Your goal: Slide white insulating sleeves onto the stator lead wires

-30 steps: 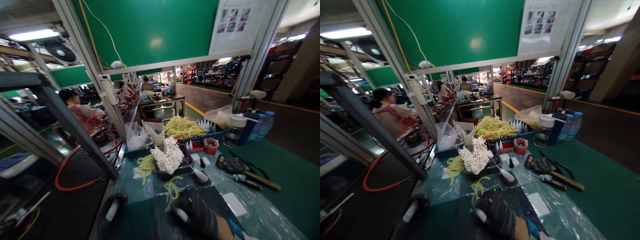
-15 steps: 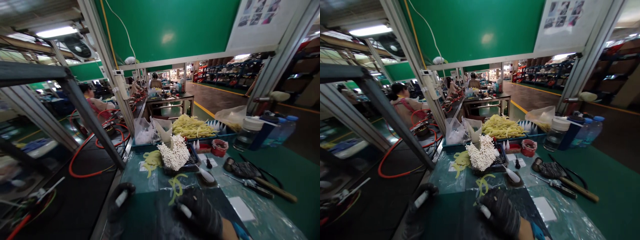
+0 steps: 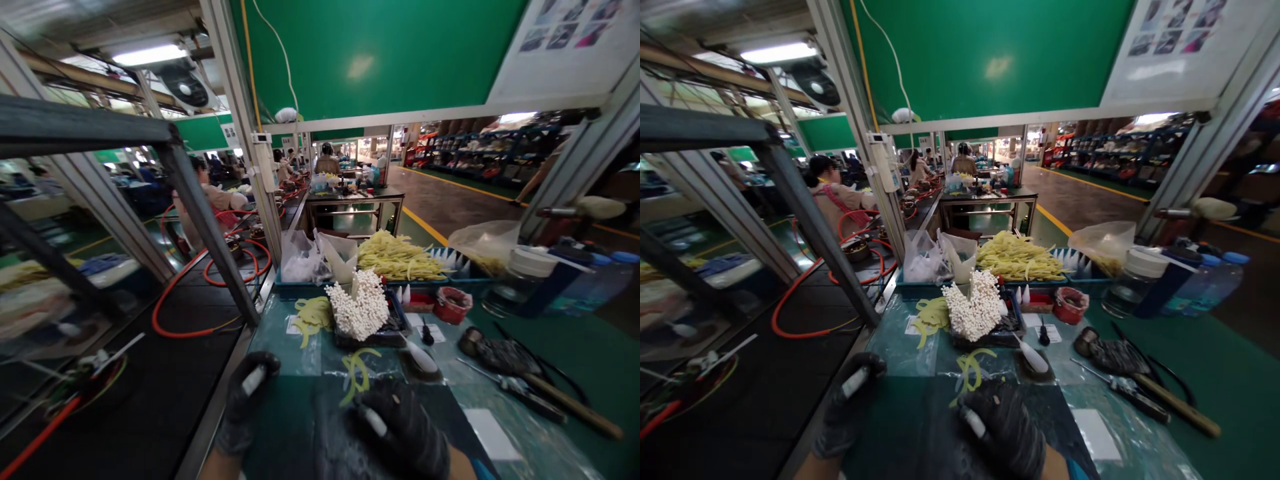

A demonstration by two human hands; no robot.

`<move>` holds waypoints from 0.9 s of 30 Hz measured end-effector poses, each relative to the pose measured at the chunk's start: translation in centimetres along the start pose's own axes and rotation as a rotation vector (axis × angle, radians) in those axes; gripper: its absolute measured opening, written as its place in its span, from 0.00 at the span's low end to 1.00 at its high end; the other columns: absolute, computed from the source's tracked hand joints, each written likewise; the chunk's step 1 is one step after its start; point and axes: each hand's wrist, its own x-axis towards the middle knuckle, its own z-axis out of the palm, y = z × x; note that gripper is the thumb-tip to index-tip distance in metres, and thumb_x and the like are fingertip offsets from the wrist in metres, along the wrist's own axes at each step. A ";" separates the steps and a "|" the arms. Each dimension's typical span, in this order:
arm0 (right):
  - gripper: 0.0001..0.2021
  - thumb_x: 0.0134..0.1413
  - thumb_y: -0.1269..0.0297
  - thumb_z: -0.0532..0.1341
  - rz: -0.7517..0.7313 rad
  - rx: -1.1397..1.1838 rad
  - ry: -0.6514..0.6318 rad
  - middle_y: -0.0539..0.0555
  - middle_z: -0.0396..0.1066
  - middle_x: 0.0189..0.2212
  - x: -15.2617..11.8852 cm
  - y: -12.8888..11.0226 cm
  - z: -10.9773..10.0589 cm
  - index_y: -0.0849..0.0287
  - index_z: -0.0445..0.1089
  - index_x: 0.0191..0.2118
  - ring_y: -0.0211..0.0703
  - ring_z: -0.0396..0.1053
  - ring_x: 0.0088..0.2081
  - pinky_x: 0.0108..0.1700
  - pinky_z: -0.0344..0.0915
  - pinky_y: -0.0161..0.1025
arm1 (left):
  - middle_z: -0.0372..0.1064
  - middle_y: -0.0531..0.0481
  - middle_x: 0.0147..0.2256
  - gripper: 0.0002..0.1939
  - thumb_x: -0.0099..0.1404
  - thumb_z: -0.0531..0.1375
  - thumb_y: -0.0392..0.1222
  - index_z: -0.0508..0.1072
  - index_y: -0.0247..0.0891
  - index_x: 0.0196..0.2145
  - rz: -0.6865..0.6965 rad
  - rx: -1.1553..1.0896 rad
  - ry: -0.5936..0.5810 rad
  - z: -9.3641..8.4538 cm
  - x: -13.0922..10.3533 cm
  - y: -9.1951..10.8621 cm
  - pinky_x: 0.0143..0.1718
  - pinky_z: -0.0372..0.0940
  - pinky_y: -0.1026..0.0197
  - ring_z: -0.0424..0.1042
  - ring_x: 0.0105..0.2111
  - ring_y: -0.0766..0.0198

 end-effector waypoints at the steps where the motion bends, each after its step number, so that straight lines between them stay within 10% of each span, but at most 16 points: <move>1: 0.20 0.87 0.61 0.49 0.002 -0.002 0.003 0.53 0.85 0.36 0.0 0.0 -0.1 0.51 0.79 0.50 0.44 0.81 0.35 0.39 0.72 0.39 | 0.82 0.47 0.29 0.29 0.38 0.87 0.64 0.87 0.42 0.28 0.008 -0.008 -0.013 0.0 0.0 0.0 0.35 0.75 0.62 0.79 0.30 0.60; 27: 0.13 0.83 0.60 0.58 -0.035 0.009 0.089 0.53 0.85 0.34 0.3 0.3 -0.8 0.52 0.81 0.51 0.46 0.83 0.33 0.34 0.79 0.41 | 0.82 0.49 0.31 0.16 0.52 0.81 0.50 0.84 0.41 0.33 0.101 -0.021 -0.123 -0.6 0.0 -1.5 0.35 0.73 0.59 0.77 0.30 0.60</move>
